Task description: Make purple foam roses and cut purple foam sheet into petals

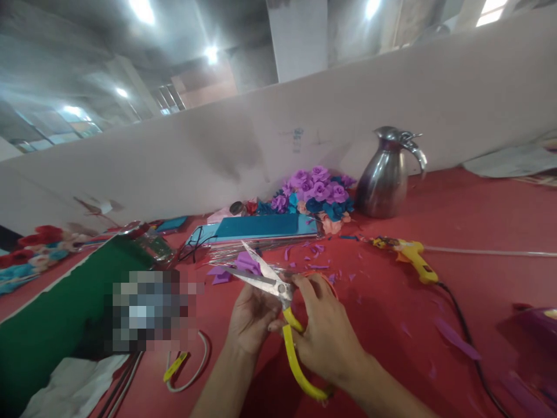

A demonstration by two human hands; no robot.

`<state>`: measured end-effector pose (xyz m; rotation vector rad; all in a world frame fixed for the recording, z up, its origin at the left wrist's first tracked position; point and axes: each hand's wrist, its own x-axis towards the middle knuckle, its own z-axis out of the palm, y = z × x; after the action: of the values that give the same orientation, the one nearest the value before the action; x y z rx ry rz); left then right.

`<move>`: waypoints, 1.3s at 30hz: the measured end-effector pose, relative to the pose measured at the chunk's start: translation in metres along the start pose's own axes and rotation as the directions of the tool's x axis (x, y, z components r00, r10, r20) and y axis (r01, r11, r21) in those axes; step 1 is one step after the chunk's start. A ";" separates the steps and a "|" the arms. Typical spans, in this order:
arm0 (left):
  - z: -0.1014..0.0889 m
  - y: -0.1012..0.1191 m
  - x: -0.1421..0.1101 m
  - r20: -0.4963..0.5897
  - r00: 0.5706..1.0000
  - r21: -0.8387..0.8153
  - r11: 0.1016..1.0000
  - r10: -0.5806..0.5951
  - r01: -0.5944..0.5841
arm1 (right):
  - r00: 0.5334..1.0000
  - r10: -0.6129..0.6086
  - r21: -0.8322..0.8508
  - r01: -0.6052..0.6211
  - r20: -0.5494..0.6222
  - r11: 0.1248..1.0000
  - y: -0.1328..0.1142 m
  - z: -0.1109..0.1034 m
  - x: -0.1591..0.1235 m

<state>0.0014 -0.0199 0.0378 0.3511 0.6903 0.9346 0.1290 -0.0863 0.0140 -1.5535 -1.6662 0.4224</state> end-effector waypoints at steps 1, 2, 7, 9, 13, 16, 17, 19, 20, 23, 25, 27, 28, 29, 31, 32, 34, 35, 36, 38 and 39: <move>-0.002 0.000 0.001 0.007 1.000 -0.001 1.000 -0.023 0.023 | 1.000 0.001 0.006 -0.001 0.007 1.000 0.000 0.000 0.000; -0.004 -0.001 0.002 0.010 0.999 -0.014 0.999 -0.048 0.048 | 1.000 0.003 0.011 -0.003 0.013 1.000 0.001 0.000 0.000; -0.010 -0.004 0.006 0.028 0.998 -0.075 0.995 -0.058 0.060 | 0.999 0.017 -0.003 -0.017 0.031 1.000 0.002 0.001 0.000; -0.010 -0.004 0.007 0.025 0.998 -0.090 0.995 -0.049 0.051 | 0.999 0.025 -0.025 -0.024 0.036 0.999 0.003 0.001 0.001; -0.005 -0.003 0.006 -0.007 0.999 -0.155 0.987 0.040 -0.041 | 0.998 0.024 -0.068 -0.020 0.056 0.997 0.004 -0.001 0.001; -0.003 -0.002 0.005 -0.031 0.993 -0.153 0.981 0.114 -0.118 | 0.996 0.013 -0.107 -0.004 0.083 0.994 0.005 -0.003 0.001; -0.003 -0.001 0.006 -0.031 0.990 -0.139 0.981 0.134 -0.137 | 0.996 0.009 -0.119 0.002 0.091 0.993 0.005 -0.004 0.001; -0.004 -0.001 0.006 -0.021 0.986 -0.117 0.979 0.167 -0.169 | 0.994 0.002 -0.143 0.014 0.108 0.990 0.005 -0.005 0.001; -0.004 -0.001 0.007 -0.014 0.984 -0.112 0.977 0.179 -0.179 | 0.993 -0.001 -0.154 0.019 0.114 0.988 0.005 -0.005 0.001; -0.006 -0.001 0.008 -0.007 0.978 -0.099 0.973 0.209 -0.209 | 0.992 -0.003 -0.181 0.026 0.127 0.983 0.006 -0.006 0.000; -0.006 0.000 0.008 -0.008 0.972 -0.084 0.969 0.234 -0.233 | 0.991 0.005 -0.197 0.021 0.131 0.980 0.007 -0.007 -0.001; -0.006 0.001 0.008 -0.011 0.967 -0.082 0.964 0.253 -0.253 | 0.990 0.025 -0.207 0.005 0.142 0.978 0.007 -0.007 -0.001; -0.006 0.001 0.007 -0.012 0.966 -0.088 0.962 0.259 -0.259 | 0.988 0.034 -0.201 -0.004 0.150 0.980 0.006 -0.007 -0.002; -0.005 0.002 0.007 -0.014 0.965 -0.099 0.960 0.263 -0.263 | 0.986 0.043 -0.190 -0.012 0.160 0.982 0.006 -0.008 -0.002; -0.004 0.004 0.005 -0.014 0.963 -0.115 0.956 0.270 -0.270 | 0.980 0.064 -0.156 -0.035 0.190 0.987 0.006 -0.008 -0.003; -0.003 0.005 0.005 -0.009 0.962 -0.113 0.955 0.275 -0.274 | 0.976 0.075 -0.139 -0.047 0.205 0.989 0.005 -0.007 -0.004; -0.001 0.007 0.003 0.002 0.957 -0.097 0.952 0.291 -0.289 | 0.970 0.088 -0.117 -0.063 0.225 0.991 0.006 -0.007 -0.005; 0.000 0.008 0.002 0.008 0.954 -0.086 0.951 0.300 -0.298 | 0.968 0.092 -0.109 -0.068 0.233 0.992 0.006 -0.007 -0.005; 0.000 0.010 0.001 0.013 0.951 -0.076 0.949 0.308 -0.306 | 0.967 0.090 -0.100 -0.068 0.237 0.993 0.007 -0.008 -0.005; 0.001 0.012 0.000 0.019 0.944 -0.062 0.943 0.329 -0.327 | 0.971 0.076 -0.100 -0.054 0.228 0.994 0.008 -0.009 -0.005; 0.001 0.014 0.000 0.026 0.940 -0.052 0.939 0.341 -0.339 | 0.975 0.062 -0.114 -0.038 0.213 0.993 0.008 -0.010 -0.004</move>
<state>-0.0066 -0.0126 0.0458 0.4533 0.5835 1.2689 0.1415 -0.0914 0.0136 -1.6816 -1.8447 0.5516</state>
